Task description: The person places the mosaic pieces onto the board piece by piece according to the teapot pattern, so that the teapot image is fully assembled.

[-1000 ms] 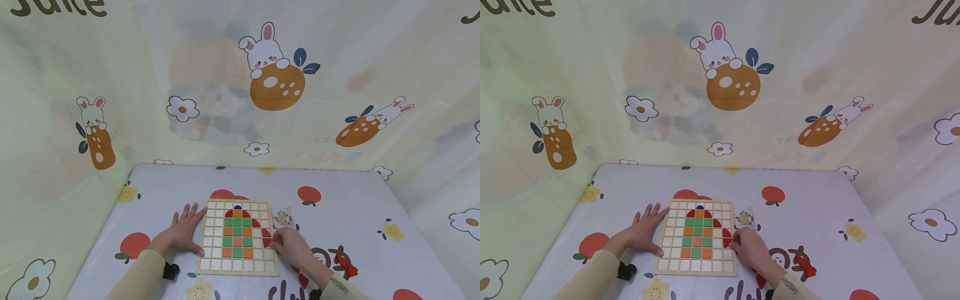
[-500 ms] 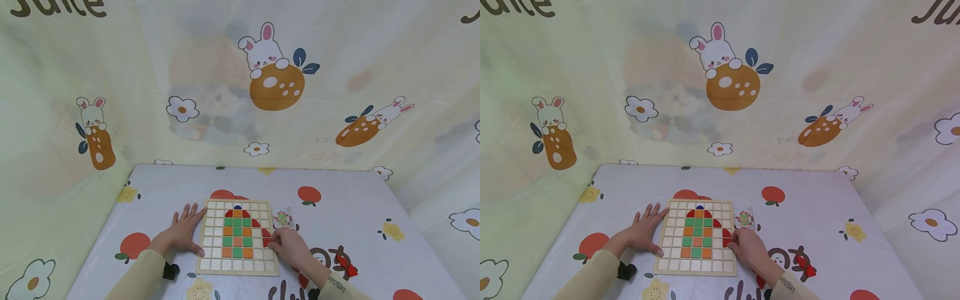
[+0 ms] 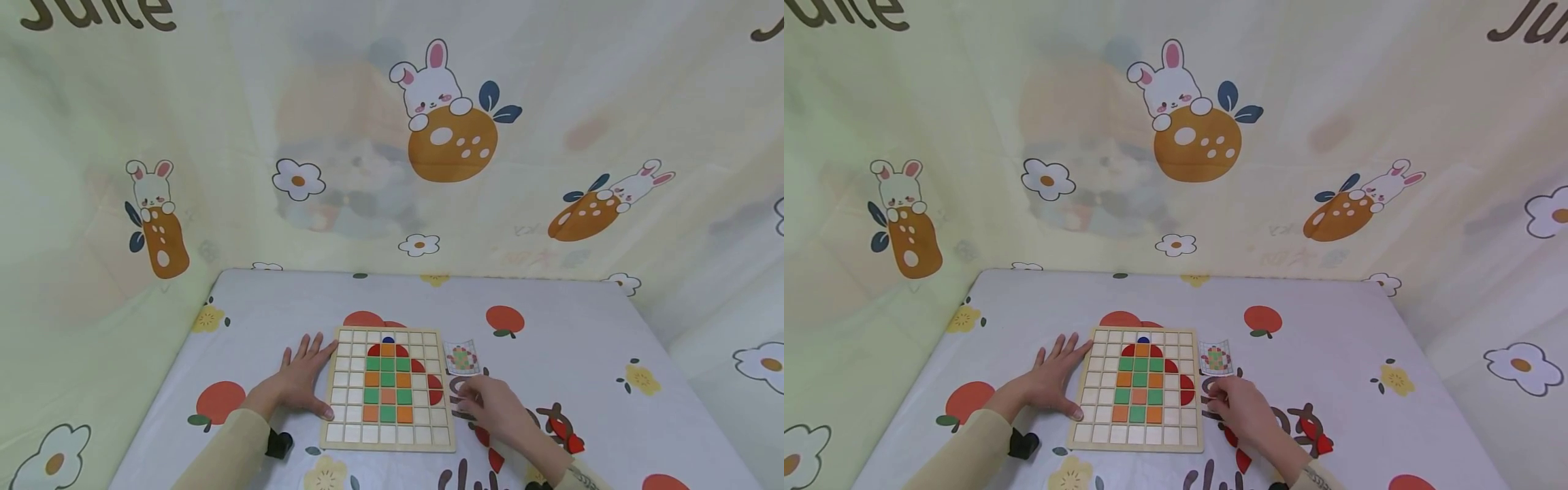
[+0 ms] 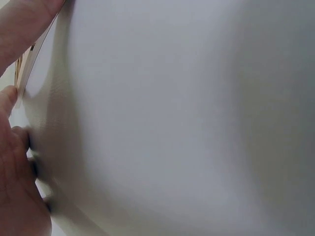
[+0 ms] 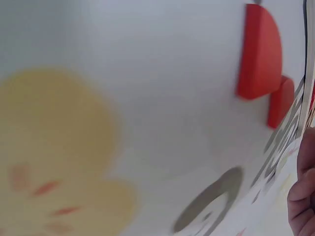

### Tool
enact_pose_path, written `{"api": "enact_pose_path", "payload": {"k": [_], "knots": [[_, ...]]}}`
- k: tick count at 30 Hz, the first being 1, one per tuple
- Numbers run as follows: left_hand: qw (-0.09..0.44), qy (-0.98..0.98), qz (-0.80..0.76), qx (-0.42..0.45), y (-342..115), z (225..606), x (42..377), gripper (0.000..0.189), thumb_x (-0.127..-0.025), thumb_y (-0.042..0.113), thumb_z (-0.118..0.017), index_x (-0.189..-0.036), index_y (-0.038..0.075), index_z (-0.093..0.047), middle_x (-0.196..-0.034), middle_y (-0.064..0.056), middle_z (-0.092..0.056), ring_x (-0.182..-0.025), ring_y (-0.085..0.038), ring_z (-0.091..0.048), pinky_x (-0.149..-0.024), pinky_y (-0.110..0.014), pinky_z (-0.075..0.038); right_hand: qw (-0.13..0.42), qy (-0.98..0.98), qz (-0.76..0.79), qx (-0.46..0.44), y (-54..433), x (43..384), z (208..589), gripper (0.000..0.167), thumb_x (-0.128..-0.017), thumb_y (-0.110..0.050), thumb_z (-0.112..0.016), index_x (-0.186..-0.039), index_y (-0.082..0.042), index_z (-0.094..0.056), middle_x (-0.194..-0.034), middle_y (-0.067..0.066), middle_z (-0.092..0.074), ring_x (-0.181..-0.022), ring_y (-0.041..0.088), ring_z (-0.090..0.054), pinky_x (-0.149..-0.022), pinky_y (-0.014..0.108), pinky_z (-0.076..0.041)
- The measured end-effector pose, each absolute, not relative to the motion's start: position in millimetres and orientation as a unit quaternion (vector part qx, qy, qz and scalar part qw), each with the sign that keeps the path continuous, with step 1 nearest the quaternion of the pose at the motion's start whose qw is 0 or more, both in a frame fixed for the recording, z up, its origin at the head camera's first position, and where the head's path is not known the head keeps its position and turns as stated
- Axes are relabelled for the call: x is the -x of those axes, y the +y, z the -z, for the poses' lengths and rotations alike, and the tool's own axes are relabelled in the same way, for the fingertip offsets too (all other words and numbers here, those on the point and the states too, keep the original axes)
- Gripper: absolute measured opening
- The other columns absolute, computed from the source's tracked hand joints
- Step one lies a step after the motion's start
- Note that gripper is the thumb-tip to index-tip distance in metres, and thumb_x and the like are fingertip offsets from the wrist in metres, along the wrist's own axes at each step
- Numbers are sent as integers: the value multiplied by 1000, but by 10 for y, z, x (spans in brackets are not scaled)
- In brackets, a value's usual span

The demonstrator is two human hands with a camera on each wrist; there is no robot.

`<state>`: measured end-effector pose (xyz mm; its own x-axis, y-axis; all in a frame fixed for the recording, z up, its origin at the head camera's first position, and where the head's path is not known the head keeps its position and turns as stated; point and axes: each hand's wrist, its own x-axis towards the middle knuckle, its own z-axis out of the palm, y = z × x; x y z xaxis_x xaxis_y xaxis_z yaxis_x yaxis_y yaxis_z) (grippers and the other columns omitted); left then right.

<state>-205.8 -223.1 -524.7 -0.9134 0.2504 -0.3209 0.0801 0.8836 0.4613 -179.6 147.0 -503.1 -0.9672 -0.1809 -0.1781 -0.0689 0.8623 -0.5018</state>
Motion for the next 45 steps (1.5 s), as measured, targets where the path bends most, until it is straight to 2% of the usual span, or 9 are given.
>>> {"api": "enact_pose_path", "payload": {"k": [8,15,22,29,33,36,39,42,45], "knots": [[189,952,-222,-87,-2236,5248,2067,131,-59,50,-96,-164,22,-24,-173,-16,-9,-160,-43,4,-124,-71,1,139,953,266,39,1714,1659,5034,13,-84,-13,-83,-96,-13,-77,-75,-4,-60,-71,12,-51,-60,20,-44],[192,951,-225,-88,-2234,5240,2067,131,-59,50,-96,-164,20,-23,-173,-17,-8,-159,-44,4,-123,-71,1,169,951,260,10,1823,1552,5091,24,-80,-25,-88,-99,-13,-77,-68,-1,-55,-66,13,-49,-56,22,-38],[187,951,-229,-90,-2238,5247,2058,132,-58,49,-97,-164,19,-24,-173,-17,-9,-159,-44,3,-123,-72,1,185,952,242,4,1816,1534,5128,29,-78,-30,-89,-97,-14,-74,-72,-1,-54,-68,13,-49,-57,23,-39],[188,950,-231,-90,-2229,5238,2050,132,-58,49,-97,-164,18,-24,-173,-18,-9,-159,-45,3,-123,-72,1,175,958,226,23,1803,1547,5141,22,-80,-22,-88,-93,-15,-72,-73,-2,-55,-69,13,-49,-60,22,-43],[188,950,-231,-89,-2226,5228,2046,132,-58,49,-97,-164,18,-24,-173,-18,-9,-159,-45,3,-123,-72,1,169,956,233,57,1843,1567,5128,16,-83,-13,-85,-93,-20,-75,-80,-5,-58,-74,12,-52,-65,22,-50],[186,951,-229,-90,-2223,5223,2048,133,-57,49,-97,-164,18,-24,-172,-18,-10,-159,-45,2,-122,-73,0,157,954,235,100,1885,1578,5116,20,-84,-4,-80,-91,-23,-78,-86,-6,-61,-80,11,-54,-71,23,-55],[187,951,-229,-91,-2225,5229,2049,133,-58,49,-97,-164,18,-24,-173,-18,-10,-159,-45,2,-123,-72,0,148,952,236,125,1916,1579,5110,25,-86,-1,-78,-95,-24,-79,-92,-7,-61,-85,11,-55,-73,22,-55],[189,951,-229,-90,-2228,5238,2056,132,-58,49,-97,-164,19,-23,-173,-18,-9,-159,-44,3,-123,-72,1,143,955,239,99,1918,1582,5102,22,-85,-7,-81,-101,-21,-78,-92,-6,-60,-81,11,-53,-67,19,-51],[189,950,-232,-91,-2231,5243,2063,131,-59,48,-97,-164,19,-23,-173,-18,-8,-159,-44,4,-123,-72,2,145,961,231,45,1897,1581,5091,24,-81,-22,-87,-99,-16,-74,-84,-3,-57,-74,12,-50,-61,20,-45]]}}
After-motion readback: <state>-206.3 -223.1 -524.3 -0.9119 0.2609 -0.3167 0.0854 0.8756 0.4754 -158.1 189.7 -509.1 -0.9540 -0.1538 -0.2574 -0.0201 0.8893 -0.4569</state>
